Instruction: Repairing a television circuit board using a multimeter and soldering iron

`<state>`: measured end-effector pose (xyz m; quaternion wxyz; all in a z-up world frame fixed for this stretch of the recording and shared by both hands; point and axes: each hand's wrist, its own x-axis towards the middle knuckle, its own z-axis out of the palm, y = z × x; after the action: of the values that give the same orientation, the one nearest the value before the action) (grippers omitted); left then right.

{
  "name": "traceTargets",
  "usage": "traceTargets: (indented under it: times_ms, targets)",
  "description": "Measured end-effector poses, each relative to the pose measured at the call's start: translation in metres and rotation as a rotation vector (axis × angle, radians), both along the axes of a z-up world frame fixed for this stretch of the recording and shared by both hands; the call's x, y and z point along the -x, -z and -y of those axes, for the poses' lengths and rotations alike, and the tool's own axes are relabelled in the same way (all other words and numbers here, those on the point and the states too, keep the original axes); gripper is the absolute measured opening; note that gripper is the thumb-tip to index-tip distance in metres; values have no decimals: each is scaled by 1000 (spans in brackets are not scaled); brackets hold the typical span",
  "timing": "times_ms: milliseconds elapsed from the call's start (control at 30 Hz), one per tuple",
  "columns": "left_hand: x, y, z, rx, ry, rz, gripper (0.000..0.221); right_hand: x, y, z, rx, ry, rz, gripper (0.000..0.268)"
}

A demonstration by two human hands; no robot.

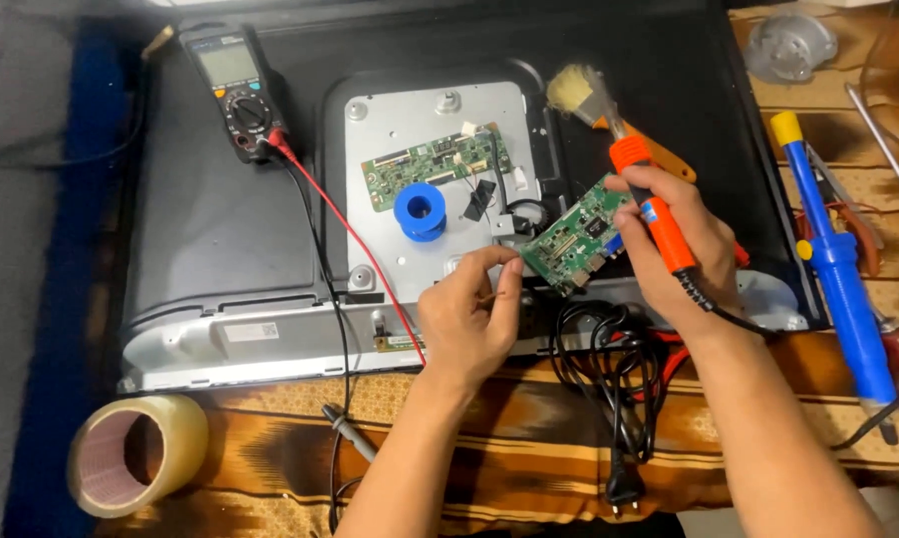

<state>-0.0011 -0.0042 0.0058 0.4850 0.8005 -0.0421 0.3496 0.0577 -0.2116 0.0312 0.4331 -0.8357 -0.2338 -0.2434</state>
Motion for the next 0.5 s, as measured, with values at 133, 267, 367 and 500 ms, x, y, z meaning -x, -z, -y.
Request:
traceTargets:
  times_ms: [133, 267, 367, 500]
  targets:
    - [0, -1, -1, 7, 10, 7, 5, -4, -6, -10, -42, 10, -27, 40]
    - [1, -2, 1, -16, 25, -6, 5, -12, -11, -20, -34, 20, -11, 38]
    - [1, -3, 0, -16, 26, -10, 5, -19, -9, -24, -67, 6, -35, 41]
    - [0, 1, 0, -14, 17, 5, 6, -26, -5, -26, -144, -43, -68, 43]
